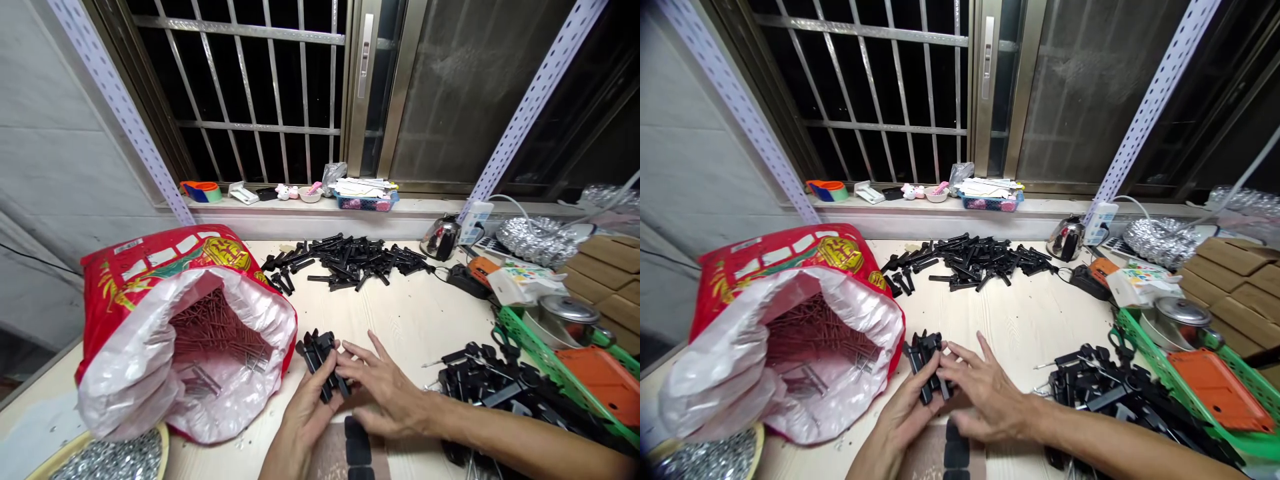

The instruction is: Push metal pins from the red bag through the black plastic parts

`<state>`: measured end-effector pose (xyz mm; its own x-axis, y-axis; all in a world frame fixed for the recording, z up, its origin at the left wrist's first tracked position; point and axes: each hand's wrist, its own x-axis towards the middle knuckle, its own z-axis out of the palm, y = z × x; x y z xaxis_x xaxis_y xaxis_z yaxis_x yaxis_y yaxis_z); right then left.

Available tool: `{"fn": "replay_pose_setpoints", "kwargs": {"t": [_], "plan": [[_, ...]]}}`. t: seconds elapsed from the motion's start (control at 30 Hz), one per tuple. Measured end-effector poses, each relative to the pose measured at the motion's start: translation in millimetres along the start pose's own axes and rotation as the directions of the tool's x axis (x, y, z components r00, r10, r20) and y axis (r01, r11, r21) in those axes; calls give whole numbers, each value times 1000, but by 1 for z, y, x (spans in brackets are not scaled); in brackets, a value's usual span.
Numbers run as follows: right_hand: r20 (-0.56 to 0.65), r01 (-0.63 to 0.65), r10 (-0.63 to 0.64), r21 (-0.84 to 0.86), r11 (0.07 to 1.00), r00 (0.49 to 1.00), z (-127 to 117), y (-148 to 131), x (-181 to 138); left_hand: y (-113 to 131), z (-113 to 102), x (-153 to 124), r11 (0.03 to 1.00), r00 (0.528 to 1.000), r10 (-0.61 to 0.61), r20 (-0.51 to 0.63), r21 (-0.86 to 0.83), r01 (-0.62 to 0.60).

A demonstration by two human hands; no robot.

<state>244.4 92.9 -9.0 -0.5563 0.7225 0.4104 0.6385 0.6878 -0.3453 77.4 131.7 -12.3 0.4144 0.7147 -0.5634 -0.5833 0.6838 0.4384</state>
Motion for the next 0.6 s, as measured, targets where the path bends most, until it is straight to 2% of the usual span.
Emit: {"fn": "replay_pose_setpoints", "kwargs": {"t": [0.07, 0.13, 0.2, 0.27, 0.37, 0.43, 0.53, 0.6], "plan": [[-18, -124, 125, 60, 990, 992, -8, 22, 21, 3, -7, 0, 994, 1000, 23, -14, 103, -22], [-127, -234, 237, 40, 971, 963, -9, 55, 56, 4, -10, -1, 988, 1000, 21, -8, 152, -19], [-69, -264, 257, -131, 956, 964, 0, 91, 98, 4, -10, -2, 987, 1000, 11, -10, 163, -10], [36, -302, 330, -321, 898, 943, 17, 120, 138, 4, -9, -3, 984, 999, 26, -33, 174, -20], [84, -315, 364, -349, 883, 928, 44, 145, 178, 6, -10, -5, 974, 994, 92, -55, 213, -78], [99, -316, 368, -340, 886, 925, 54, 150, 190, 8, -13, -7, 971, 995, 90, -36, 225, -80], [94, -319, 370, -346, 883, 924, 49, 148, 186, 11, -17, -9, 971, 998, 57, 10, 231, -58], [-8, -358, 375, -315, 879, 927, 35, 138, 171, 9, -18, -8, 971, 998, 61, 28, 229, -65]]}}
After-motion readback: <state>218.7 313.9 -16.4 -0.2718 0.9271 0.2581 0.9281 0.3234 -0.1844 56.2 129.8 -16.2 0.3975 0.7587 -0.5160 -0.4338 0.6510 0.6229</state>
